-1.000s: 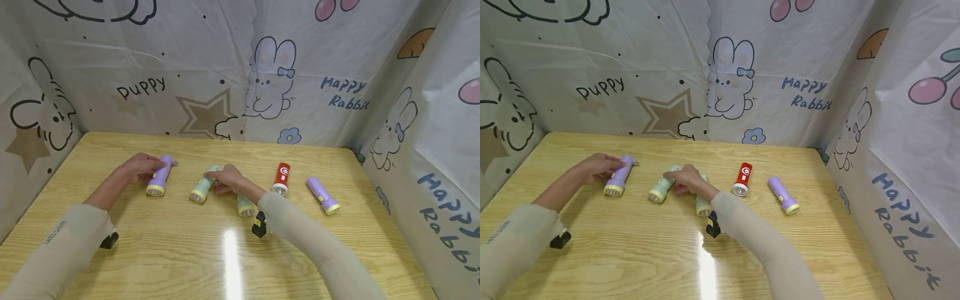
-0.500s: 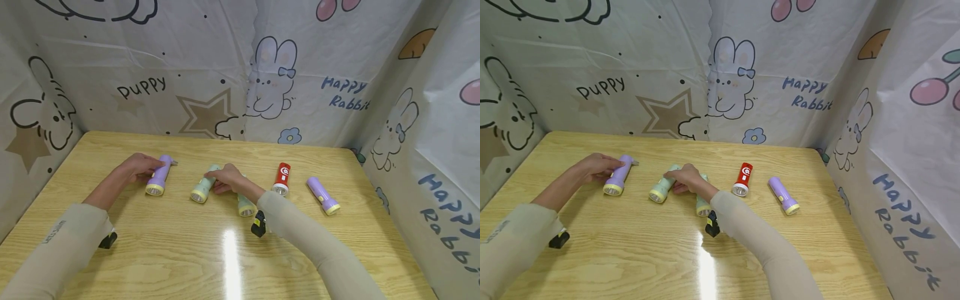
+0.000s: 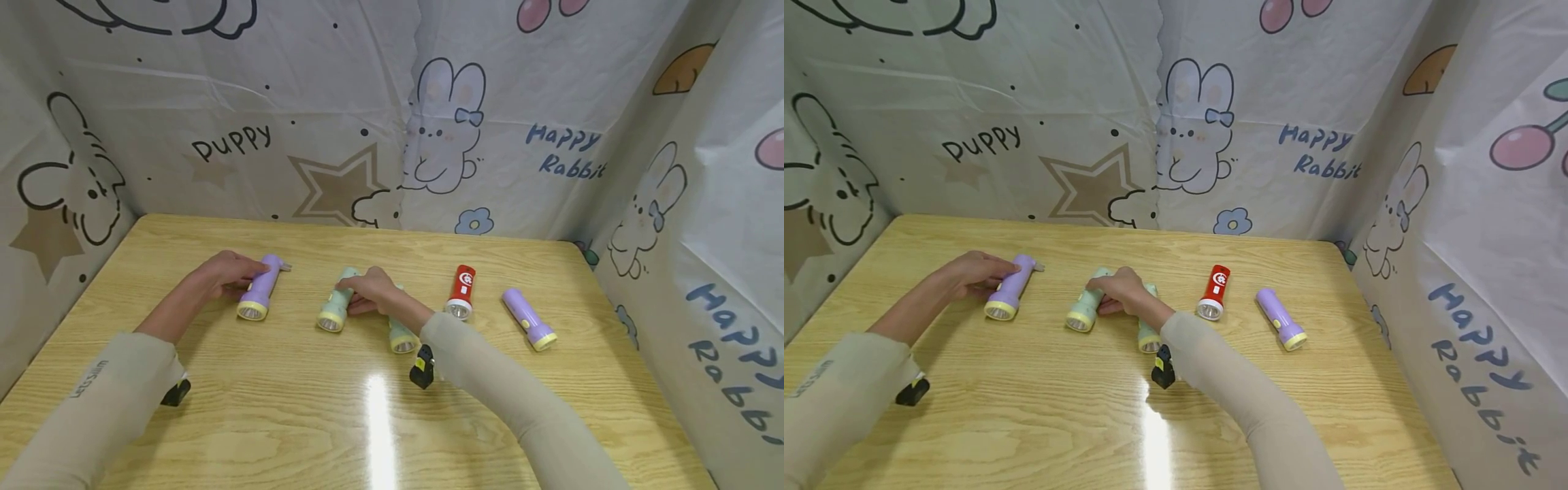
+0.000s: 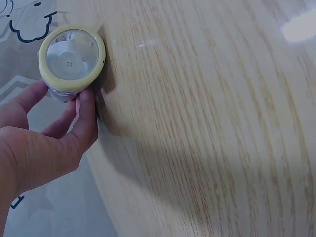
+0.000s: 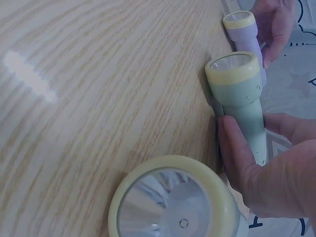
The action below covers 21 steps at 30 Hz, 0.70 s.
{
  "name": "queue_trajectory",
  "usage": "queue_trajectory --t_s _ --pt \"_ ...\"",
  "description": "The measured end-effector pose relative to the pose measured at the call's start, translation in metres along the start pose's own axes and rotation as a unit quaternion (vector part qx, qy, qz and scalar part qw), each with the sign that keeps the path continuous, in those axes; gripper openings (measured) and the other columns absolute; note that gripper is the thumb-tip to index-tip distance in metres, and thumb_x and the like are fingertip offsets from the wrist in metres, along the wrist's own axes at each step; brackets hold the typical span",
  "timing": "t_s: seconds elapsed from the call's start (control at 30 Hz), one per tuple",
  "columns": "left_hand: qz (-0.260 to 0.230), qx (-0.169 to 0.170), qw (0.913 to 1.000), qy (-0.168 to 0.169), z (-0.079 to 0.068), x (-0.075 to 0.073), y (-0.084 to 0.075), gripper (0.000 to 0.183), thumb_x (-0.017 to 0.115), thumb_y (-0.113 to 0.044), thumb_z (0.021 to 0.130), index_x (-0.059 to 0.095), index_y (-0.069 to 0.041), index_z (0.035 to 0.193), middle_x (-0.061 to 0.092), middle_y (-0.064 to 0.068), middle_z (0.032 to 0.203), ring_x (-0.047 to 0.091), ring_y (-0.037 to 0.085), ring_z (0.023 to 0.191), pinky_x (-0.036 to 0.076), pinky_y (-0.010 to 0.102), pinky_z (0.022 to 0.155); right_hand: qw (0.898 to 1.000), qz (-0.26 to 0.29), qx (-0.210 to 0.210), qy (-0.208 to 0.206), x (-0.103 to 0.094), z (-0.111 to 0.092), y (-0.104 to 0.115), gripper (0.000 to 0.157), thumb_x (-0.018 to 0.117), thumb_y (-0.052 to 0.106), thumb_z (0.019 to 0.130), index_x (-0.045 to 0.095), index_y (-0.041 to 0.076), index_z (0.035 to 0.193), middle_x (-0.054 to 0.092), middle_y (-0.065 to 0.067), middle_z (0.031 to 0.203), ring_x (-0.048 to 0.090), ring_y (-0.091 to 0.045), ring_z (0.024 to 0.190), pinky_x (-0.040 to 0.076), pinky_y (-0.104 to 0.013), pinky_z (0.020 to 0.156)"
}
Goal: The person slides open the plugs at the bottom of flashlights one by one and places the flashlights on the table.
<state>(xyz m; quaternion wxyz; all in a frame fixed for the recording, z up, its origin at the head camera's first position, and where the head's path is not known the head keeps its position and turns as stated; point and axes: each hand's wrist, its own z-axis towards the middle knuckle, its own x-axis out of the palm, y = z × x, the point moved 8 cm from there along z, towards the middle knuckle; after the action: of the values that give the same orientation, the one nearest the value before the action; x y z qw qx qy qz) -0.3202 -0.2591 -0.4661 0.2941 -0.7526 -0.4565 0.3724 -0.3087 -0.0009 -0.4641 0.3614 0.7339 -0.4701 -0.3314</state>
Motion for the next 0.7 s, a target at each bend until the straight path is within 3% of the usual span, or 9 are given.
queue_trajectory --t_s 0.37,0.7 --pt "-0.003 -0.007 0.9999 -0.009 -0.0014 -0.0007 0.0015 0.072 0.058 -0.037 0.089 0.027 0.008 0.137 0.041 0.012 0.122 0.050 0.020 0.098 0.048 0.029 0.077 1.000 0.011 -0.003 0.005 0.0030 -0.0020 0.0020 0.040 0.070 0.015 0.079 0.051 -0.009 0.105 0.063 -0.021 0.088 0.065 -0.026 0.067 0.055 -0.035 0.066" --pt "-0.006 -0.009 0.9999 -0.013 -0.0046 -0.0002 -0.0010 0.073 0.057 -0.036 0.090 0.026 0.009 0.137 0.042 0.011 0.119 0.050 0.019 0.097 0.049 0.028 0.077 0.999 -0.007 -0.031 0.005 0.0028 -0.0040 0.0095 0.035 0.071 0.016 0.079 0.058 -0.007 0.101 0.064 -0.015 0.086 0.065 -0.024 0.075 0.054 -0.038 0.074"
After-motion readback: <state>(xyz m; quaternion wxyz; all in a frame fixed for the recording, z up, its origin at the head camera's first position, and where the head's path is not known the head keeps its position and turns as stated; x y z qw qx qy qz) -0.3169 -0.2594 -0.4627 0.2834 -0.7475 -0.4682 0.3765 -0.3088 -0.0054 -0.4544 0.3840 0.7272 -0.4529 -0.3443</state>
